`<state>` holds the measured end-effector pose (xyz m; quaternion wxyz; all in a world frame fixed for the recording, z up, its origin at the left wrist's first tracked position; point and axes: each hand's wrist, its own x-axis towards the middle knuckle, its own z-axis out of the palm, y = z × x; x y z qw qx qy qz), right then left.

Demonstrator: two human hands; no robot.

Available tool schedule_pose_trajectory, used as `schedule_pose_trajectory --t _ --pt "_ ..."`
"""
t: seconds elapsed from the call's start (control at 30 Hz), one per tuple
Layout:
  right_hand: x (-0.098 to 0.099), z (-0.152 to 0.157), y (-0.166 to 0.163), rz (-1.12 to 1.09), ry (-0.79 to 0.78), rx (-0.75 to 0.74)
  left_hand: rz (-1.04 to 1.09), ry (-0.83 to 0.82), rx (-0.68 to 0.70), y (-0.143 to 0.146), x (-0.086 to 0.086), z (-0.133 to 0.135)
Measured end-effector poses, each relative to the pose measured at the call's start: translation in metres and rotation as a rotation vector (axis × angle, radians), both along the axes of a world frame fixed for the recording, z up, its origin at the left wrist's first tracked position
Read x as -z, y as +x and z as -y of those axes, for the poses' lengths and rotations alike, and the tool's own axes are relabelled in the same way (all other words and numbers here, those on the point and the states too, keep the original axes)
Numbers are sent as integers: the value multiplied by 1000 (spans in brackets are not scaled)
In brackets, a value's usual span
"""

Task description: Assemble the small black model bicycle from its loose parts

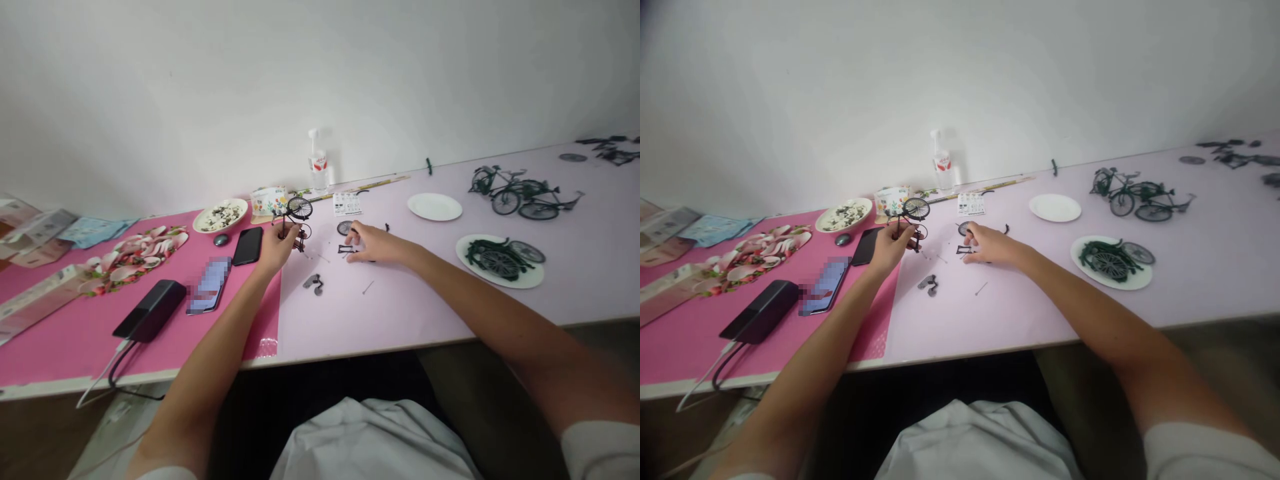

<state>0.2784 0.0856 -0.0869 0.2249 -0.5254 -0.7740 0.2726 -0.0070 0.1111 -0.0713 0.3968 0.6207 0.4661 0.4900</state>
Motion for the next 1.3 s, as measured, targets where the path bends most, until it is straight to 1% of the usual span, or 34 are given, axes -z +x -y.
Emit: schedule_pose_trajectory --t 0.13,0.27,0.37,0.57,0.7,0.8,1.07,1.2,1.3 --pt "7 1 -3 -54 4 -63 2 -16 8 3 0 2" --pt "6 3 -6 -100 46 -88 6 -18 15 4 1 1" --pt "3 2 -6 -125 103 -50 -3 -17 10 4 1 1" --pt "-3 -6 2 -169 319 67 -38 8 16 3 1 3" --pt "-5 -10 9 -166 381 114 -67 35 11 3 2 4" --pt "-5 -9 10 -149 338 104 -64 29 20 4 3 5" --pt "-1 -3 4 -96 158 6 -65 15 32 5 2 4" --pt "-6 -3 10 -54 100 44 -69 16 44 5 3 5" --pt "-11 -5 20 33 -21 23 -105 43 44 3 3 6"
